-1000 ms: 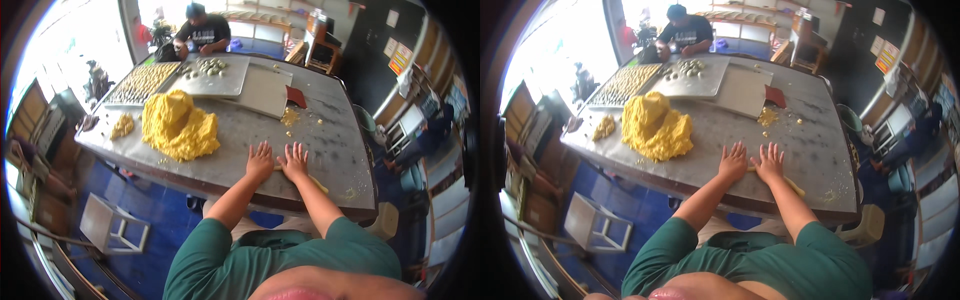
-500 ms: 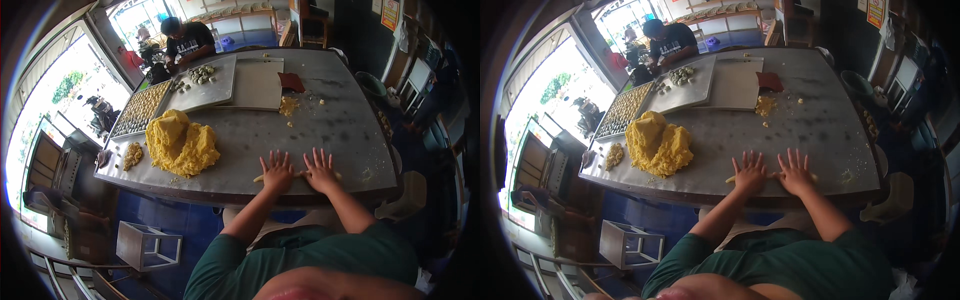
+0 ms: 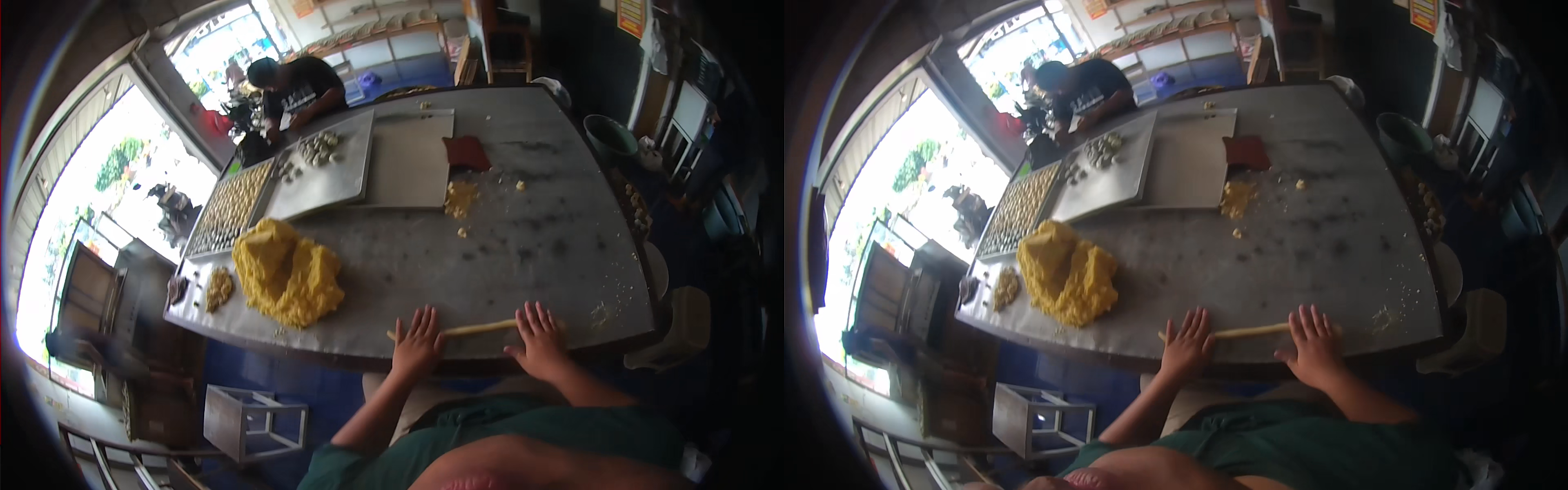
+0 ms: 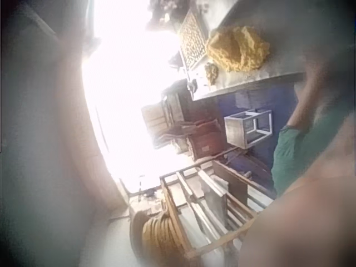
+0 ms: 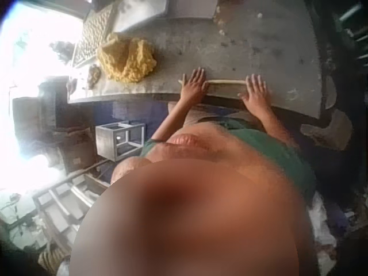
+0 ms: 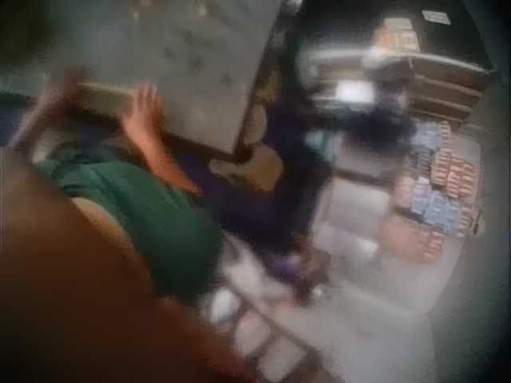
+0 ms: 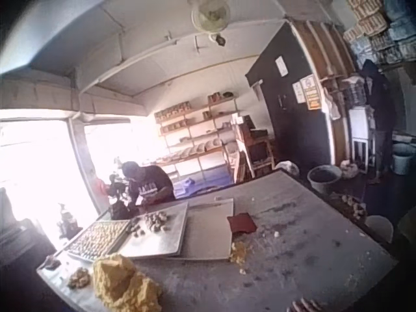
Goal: The person breaks off small pieces of dough from a larger mass, rolls the dough into a long rope on the table, and then pinches off small uniform nuggets from the rope to form a grid.
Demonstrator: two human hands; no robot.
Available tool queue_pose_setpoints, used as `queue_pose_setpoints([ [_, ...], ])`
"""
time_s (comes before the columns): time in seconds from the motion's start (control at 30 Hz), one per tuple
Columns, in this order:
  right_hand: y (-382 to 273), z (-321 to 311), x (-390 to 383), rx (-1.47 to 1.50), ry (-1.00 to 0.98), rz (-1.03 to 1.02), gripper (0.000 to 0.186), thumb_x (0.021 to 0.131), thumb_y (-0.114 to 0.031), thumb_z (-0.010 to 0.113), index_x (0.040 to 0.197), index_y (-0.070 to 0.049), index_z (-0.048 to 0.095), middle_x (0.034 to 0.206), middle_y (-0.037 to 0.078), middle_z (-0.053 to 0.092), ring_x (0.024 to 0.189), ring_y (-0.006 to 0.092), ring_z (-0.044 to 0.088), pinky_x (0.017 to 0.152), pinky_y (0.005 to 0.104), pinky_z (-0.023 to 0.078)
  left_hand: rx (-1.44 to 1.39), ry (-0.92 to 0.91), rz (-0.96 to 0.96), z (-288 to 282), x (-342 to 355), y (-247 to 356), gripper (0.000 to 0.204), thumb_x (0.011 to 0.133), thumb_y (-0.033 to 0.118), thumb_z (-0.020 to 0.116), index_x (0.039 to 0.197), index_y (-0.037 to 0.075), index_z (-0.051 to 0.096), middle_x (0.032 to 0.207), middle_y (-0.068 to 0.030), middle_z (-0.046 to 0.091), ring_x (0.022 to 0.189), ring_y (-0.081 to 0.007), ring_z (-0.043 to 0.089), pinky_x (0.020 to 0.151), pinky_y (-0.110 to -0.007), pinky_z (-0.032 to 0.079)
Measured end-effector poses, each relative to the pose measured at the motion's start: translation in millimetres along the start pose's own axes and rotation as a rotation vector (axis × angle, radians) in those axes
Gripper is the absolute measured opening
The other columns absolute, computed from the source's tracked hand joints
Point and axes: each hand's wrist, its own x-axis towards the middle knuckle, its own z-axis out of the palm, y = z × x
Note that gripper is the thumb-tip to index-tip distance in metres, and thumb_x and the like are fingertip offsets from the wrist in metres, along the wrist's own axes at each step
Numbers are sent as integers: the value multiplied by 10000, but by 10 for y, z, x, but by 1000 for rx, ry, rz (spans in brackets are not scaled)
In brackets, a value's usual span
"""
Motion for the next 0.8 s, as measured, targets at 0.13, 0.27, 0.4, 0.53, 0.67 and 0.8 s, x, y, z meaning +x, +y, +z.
queue_pose_setpoints([
  [0.13,255,-228,269,-72,-55,26,794,1004,-625,469,1624,-158,300,1694,178,208,1567,448,90,1240,640,28,-42,-11,-79,-140,147,135,632,1078,459,347,1611,120,315,1691,-109,261,1582,-282,181,1248,-613,31],
  [0.27,759,-278,1059,-113,296,332,841,1004,-597,501,1638,-118,226,1717,179,91,1580,421,-14,1247,623,5,100,264,-153,-235,1091,-34,628,1070,426,362,1613,116,304,1702,-128,217,1591,-314,126,1245,-618,16],
  [0.4,814,-175,1032,-224,372,267,862,1004,-601,496,1631,-73,227,1707,205,113,1586,394,16,1252,607,22,-23,243,-114,-204,1141,-272,639,1068,429,367,1616,108,294,1701,-133,219,1590,-302,136,1246,-616,25],
  [0.53,615,-88,386,-100,25,207,861,1009,-591,490,1625,-50,227,1689,229,173,1579,393,99,1256,594,45,12,4,-66,-213,460,-265,645,1075,459,355,1614,111,296,1696,-121,241,1583,-305,169,1246,-614,32],
  [0.67,542,-82,127,21,39,194,823,1017,-586,471,1638,-109,219,1691,222,172,1580,400,89,1251,607,41,-25,6,-50,-171,262,-112,647,1080,480,341,1616,120,299,1693,-124,247,1578,-311,184,1246,-614,31],
  [0.8,757,-207,950,-236,219,414,831,1013,-629,448,1650,-159,194,1713,186,106,1585,389,29,1239,636,50,53,138,-161,-245,707,-149,648,1078,462,347,1614,101,296,1686,-153,254,1573,-317,200,1250,-604,22],
])
